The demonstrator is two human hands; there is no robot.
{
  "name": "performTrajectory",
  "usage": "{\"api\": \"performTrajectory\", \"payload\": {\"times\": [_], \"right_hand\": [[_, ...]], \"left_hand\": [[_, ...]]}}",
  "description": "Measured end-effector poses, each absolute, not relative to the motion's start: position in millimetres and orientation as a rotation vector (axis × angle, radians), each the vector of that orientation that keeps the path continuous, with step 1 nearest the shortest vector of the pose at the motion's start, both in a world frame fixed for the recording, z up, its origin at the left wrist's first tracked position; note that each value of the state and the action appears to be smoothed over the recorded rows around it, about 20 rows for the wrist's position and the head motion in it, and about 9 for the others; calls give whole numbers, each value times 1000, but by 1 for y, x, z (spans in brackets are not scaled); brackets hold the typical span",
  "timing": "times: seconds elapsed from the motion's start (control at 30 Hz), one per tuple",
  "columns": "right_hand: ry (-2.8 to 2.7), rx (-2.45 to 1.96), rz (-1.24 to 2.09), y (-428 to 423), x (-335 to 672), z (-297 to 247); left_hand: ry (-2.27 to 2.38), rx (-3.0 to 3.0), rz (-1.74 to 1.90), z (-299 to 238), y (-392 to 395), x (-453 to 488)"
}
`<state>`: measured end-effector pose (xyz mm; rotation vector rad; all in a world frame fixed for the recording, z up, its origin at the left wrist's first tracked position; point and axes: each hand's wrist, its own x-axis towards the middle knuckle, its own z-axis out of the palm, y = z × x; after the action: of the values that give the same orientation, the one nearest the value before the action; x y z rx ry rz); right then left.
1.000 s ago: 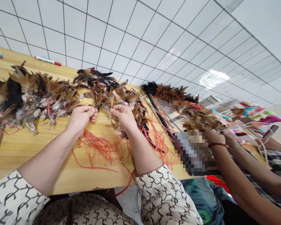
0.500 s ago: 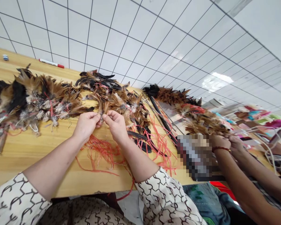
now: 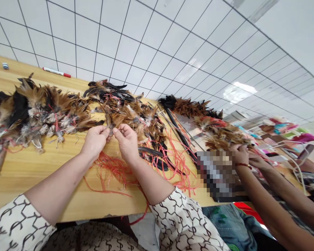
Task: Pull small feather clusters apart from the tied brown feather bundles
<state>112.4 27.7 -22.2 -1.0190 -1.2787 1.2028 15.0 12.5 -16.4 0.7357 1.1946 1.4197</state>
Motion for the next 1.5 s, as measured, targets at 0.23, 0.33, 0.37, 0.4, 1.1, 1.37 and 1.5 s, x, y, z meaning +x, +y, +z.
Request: {"api": "performTrajectory", "payload": {"times": [0.23, 0.33, 0.37, 0.4, 1.1, 1.37, 1.5], "right_hand": [[-1273, -1037, 1155, 28, 114, -21], [-1313, -1037, 1161, 27, 114, -21], [-1321, -1035, 1156, 27, 114, -21], [-1325, -1032, 1150, 27, 114, -21], [-1338, -987, 1446, 38, 131, -8], [-1216, -1050, 1416, 35, 126, -11], [-1230, -986, 1478, 36, 124, -9]], "left_hand": [[1185, 653, 1301, -7, 10, 16], [1174, 678, 1337, -10, 10, 16], [1174, 692, 1353, -10, 10, 16], [1176, 709, 1365, -11, 10, 16], [1159, 1179, 1095, -4, 11, -1], [1477, 1927, 1127, -14, 10, -2], [1563, 2026, 1058, -12, 8, -3]]}}
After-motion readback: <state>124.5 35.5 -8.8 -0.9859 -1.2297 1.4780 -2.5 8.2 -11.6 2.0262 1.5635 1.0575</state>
